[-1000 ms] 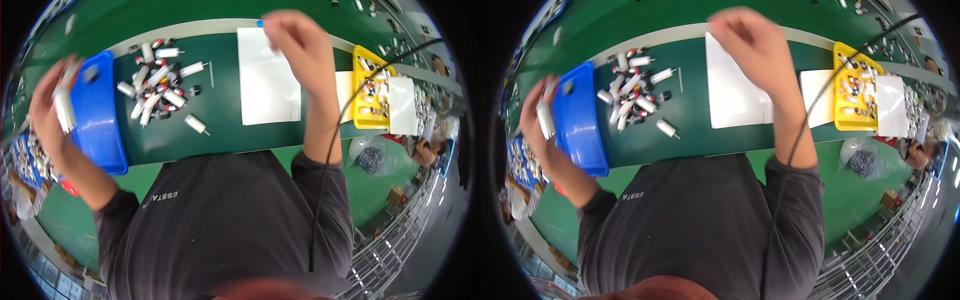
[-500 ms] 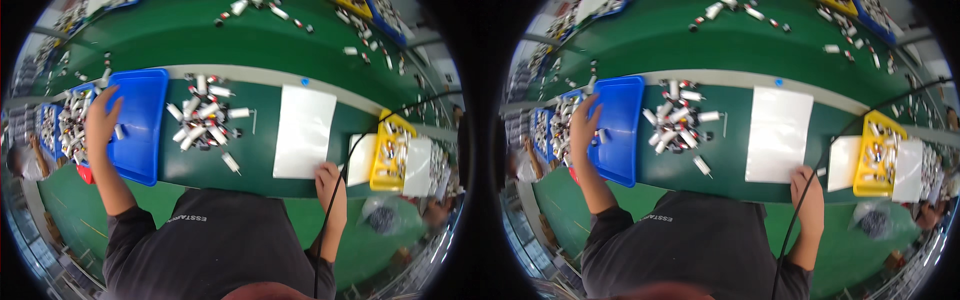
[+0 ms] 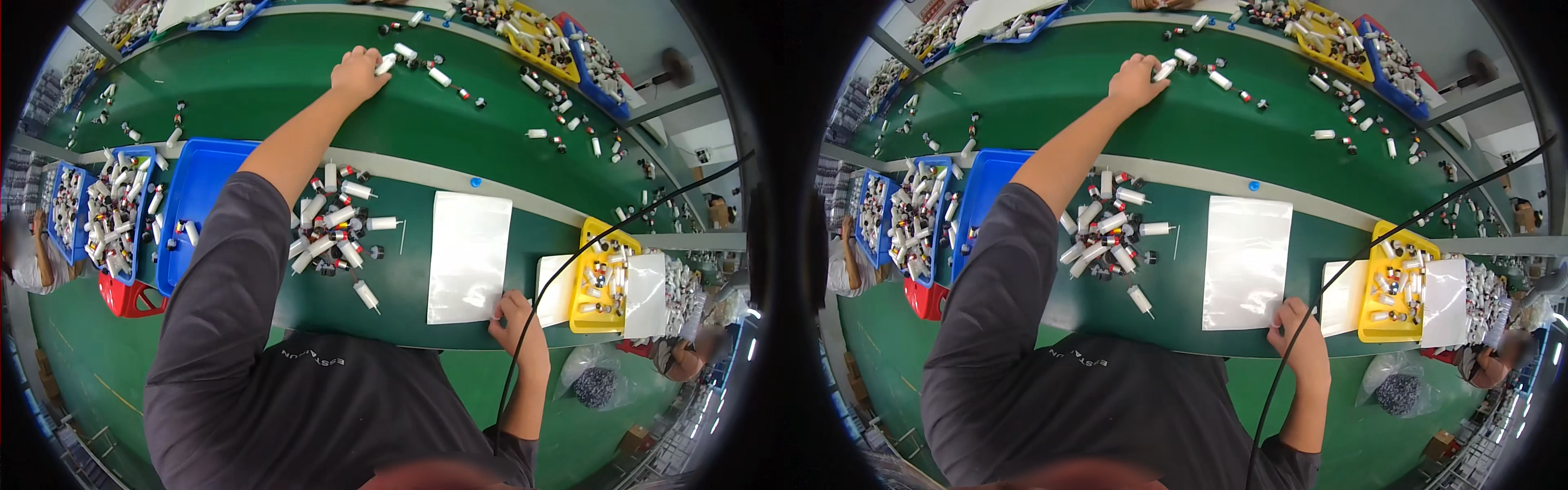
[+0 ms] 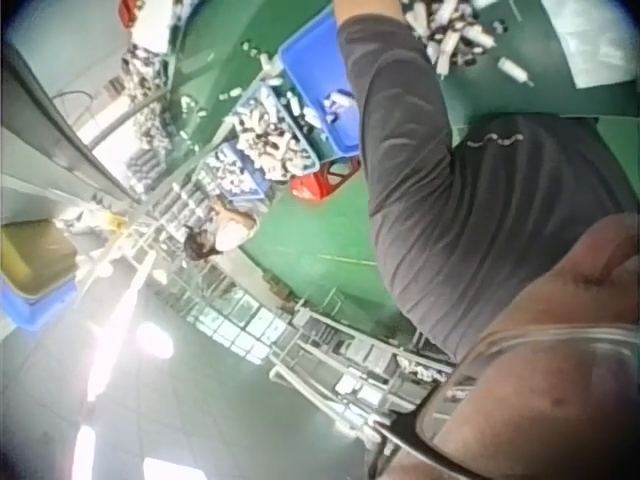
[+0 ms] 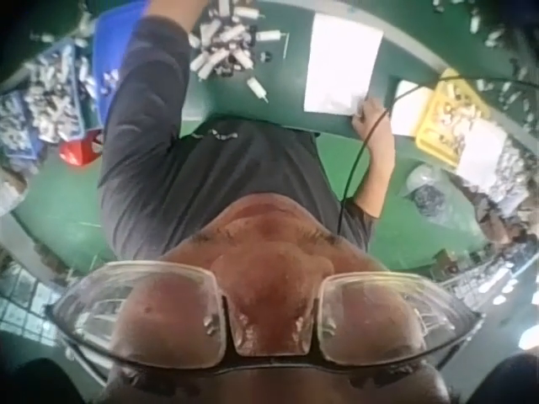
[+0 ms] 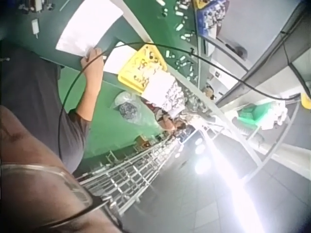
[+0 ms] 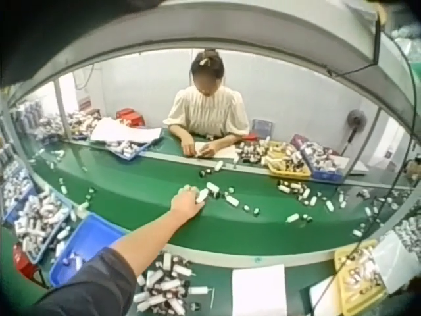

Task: The person picks up a motor and a plastic tube, wraps a white sticker around the motor, and inserts it into the tube. They repeat this process for several units, placing them into a blue tray and occasionally moving sheets of paper.

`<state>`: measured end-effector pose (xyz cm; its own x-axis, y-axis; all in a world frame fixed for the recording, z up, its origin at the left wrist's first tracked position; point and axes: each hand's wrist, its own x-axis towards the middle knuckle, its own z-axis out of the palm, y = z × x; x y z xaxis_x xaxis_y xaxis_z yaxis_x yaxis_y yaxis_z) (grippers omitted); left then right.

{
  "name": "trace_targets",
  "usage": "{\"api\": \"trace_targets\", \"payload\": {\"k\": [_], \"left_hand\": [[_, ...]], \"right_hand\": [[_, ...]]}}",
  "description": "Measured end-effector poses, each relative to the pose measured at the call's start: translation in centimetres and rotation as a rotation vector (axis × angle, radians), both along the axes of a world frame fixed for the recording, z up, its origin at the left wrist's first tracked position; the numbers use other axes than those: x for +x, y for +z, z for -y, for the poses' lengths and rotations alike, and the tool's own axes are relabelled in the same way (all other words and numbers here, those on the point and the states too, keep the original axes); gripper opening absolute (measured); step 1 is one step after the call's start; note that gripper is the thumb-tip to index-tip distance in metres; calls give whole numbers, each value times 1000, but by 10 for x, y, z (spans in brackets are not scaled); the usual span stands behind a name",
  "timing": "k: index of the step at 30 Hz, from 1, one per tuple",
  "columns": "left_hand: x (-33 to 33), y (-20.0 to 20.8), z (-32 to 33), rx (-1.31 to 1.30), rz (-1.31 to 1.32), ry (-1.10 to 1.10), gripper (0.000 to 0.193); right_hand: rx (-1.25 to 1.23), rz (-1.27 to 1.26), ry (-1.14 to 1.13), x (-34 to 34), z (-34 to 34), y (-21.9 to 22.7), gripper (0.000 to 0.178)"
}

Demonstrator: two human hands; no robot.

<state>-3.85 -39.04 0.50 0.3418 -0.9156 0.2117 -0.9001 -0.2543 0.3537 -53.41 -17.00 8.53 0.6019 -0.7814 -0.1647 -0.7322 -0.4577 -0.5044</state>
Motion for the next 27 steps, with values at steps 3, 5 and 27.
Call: {"api": "trace_targets", "payload": {"k": [3,5,27], "left_hand": [[8,-22,-1,-351,-118,-56,30],[14,-16,-6,-393,-245,-89,32],[-116,107,-168,15,-2364,-303,63]], "right_hand": [[-101,-113,3,5,-11,0,23],[-133,-93,-14,6,-16,0,24],[-273,1016,-82,209,45,9,58]]}}
